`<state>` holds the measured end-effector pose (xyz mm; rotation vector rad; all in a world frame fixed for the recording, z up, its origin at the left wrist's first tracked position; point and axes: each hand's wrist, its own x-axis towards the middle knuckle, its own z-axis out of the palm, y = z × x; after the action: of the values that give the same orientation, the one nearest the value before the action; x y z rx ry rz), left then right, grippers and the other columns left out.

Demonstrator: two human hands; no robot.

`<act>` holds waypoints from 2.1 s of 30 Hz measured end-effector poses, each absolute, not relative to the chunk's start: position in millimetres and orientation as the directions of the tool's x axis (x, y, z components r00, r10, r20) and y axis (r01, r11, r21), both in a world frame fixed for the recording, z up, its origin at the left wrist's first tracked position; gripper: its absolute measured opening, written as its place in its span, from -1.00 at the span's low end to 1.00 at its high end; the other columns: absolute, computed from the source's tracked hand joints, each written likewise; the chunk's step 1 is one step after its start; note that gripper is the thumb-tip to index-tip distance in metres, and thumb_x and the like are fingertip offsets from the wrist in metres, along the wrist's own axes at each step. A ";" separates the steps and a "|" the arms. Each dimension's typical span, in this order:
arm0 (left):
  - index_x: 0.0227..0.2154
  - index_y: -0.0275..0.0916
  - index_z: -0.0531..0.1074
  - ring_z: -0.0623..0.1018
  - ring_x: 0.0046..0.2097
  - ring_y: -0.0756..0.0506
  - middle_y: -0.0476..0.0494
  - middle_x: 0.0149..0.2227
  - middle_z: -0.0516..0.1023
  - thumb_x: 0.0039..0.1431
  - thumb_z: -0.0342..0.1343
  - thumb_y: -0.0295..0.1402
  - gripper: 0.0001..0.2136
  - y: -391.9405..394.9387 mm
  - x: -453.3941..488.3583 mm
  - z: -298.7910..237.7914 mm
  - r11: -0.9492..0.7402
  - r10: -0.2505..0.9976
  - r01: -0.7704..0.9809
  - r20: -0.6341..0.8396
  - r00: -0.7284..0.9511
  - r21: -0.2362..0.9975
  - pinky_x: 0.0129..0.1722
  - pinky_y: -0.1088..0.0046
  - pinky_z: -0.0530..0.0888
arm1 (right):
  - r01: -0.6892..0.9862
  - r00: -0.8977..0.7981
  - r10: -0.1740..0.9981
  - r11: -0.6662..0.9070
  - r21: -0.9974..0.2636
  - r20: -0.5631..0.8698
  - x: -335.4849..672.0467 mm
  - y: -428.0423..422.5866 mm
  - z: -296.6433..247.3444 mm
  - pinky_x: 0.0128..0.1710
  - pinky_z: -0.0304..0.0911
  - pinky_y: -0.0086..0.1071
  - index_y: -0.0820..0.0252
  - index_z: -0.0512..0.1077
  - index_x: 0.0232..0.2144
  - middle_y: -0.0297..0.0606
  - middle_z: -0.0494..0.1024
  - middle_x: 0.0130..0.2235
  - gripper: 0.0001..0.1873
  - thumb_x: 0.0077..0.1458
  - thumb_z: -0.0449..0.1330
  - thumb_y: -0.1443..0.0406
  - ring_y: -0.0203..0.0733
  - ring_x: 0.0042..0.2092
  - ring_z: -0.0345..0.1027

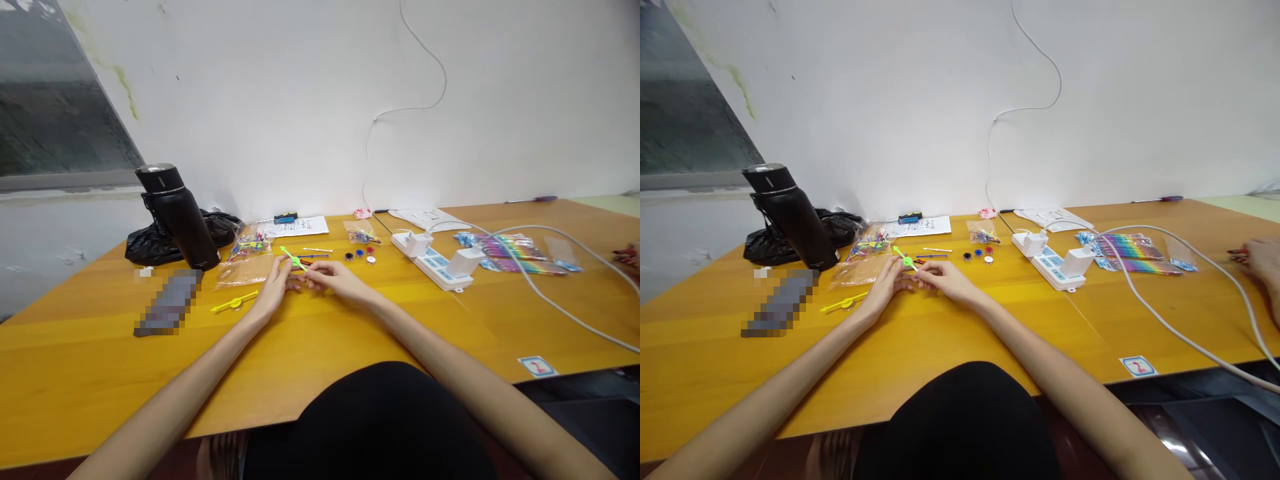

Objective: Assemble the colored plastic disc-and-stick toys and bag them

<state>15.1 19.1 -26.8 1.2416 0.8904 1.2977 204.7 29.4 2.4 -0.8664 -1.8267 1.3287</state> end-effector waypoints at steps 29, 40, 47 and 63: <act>0.03 -0.19 0.31 0.59 -0.30 -0.03 -0.14 -0.16 0.56 0.24 0.15 -0.09 -0.60 12.7 15.1 -23.8 -0.197 0.943 -0.070 0.209 0.259 0.978 -0.28 0.45 0.47 | 0.082 -0.409 0.850 0.396 -0.915 0.331 206.2 31.6 1.9 -0.32 0.22 -0.38 0.20 0.48 -0.26 -0.35 0.44 -0.44 -0.60 0.20 0.20 -0.03 -0.26 -0.38 0.33; -0.29 -0.22 0.37 0.50 -0.31 -0.02 -0.07 -0.27 0.44 0.16 0.20 -0.02 -0.66 16.6 9.0 -16.9 -0.220 0.973 -0.076 0.224 0.056 0.973 -0.51 0.57 0.46 | 0.198 -0.519 0.825 0.372 -0.907 0.225 204.2 19.7 2.7 -0.33 0.24 -0.38 0.20 0.47 -0.26 -0.32 0.47 -0.44 -0.59 0.23 0.17 -0.04 -0.25 -0.39 0.37; -0.31 -0.23 0.40 0.51 -0.31 -0.05 -0.10 -0.28 0.48 0.14 0.20 0.01 -0.63 19.2 8.1 -19.5 -0.235 0.972 -0.044 0.235 0.003 0.971 -0.48 0.55 0.44 | 0.196 -0.518 0.827 0.366 -0.910 0.221 203.6 20.1 0.5 -0.35 0.24 -0.40 0.20 0.46 -0.28 -0.32 0.48 -0.44 -0.60 0.27 0.13 -0.02 -0.25 -0.39 0.38; -0.15 -0.24 0.38 0.57 -0.34 -0.05 -0.17 -0.21 0.58 0.12 0.21 0.05 -0.54 19.9 10.5 -25.5 -0.142 0.982 -0.051 0.147 0.118 0.989 -0.44 0.49 0.44 | 0.121 -0.451 0.861 0.321 -0.939 0.236 204.8 29.9 0.6 -0.39 0.20 -0.39 0.20 0.44 -0.31 -0.33 0.46 -0.46 -0.62 0.21 0.17 -0.01 -0.28 -0.41 0.32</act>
<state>10.5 19.9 -25.5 1.3379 1.0147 1.2421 204.8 29.9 0.6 -0.8761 -1.8033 1.1904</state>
